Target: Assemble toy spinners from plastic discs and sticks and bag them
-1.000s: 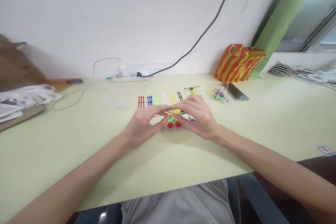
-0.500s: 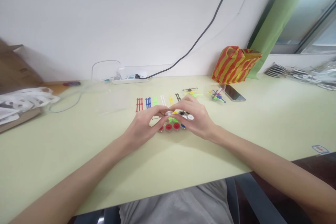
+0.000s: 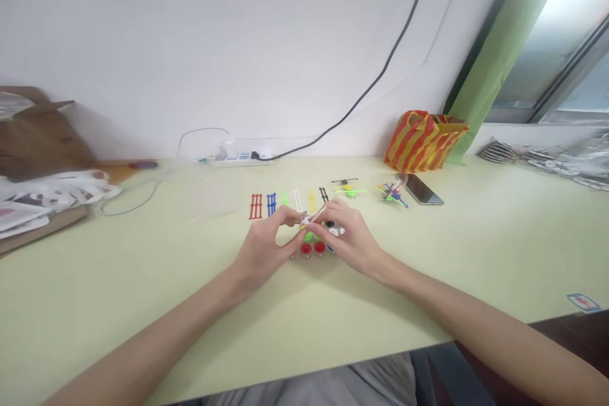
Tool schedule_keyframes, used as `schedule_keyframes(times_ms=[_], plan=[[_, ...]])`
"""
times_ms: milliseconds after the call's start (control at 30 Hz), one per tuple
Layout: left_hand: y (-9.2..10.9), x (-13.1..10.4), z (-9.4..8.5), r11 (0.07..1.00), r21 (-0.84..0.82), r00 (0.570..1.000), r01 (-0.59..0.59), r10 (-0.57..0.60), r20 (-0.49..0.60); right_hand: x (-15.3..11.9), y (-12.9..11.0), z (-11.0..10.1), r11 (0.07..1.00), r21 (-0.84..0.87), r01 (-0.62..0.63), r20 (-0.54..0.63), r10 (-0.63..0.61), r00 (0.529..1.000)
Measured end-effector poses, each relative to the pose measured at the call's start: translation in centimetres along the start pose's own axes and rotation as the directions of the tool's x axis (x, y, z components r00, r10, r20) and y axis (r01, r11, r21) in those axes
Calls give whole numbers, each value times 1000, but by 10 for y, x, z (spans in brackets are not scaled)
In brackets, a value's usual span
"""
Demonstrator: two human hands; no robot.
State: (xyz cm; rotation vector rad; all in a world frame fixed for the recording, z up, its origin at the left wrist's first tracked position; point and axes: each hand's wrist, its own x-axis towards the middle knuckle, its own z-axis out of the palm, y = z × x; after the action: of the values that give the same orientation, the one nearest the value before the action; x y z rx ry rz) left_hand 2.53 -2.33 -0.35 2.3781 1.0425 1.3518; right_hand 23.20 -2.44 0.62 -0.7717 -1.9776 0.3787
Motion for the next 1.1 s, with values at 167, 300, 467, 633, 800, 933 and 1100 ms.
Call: schedule_keyframes(times_ms=[167,300,467,633,800,933,1100], plan=[[-3,-2,0,1000,9,999,26,-27,25,-3,-3,3,1000,24,-16,3,16,1000],[-2,-2,0,999,-18,998,36,-35,58,-3,-1,4,999,28,-41,-10,41,999],[-3,-3,0,999,-7,986,53,-51,158,-3,2,2,992,54,-115,-41,117,992],[-1,-2,0,1000,15,967,21,-24,252,-1,3,-3,994,39,-102,-92,105,990],[-1,1,-3,991,121,973,-59,30,229,11,17,-25,994,-97,-45,-179,27,983],[-7,4,-7,977,180,972,-113,71,225,18,48,-57,923,-367,-114,-132,70,989],[-17,8,-14,969,215,976,-124,79,205,20,94,-80,789,-605,-107,220,295,930]])
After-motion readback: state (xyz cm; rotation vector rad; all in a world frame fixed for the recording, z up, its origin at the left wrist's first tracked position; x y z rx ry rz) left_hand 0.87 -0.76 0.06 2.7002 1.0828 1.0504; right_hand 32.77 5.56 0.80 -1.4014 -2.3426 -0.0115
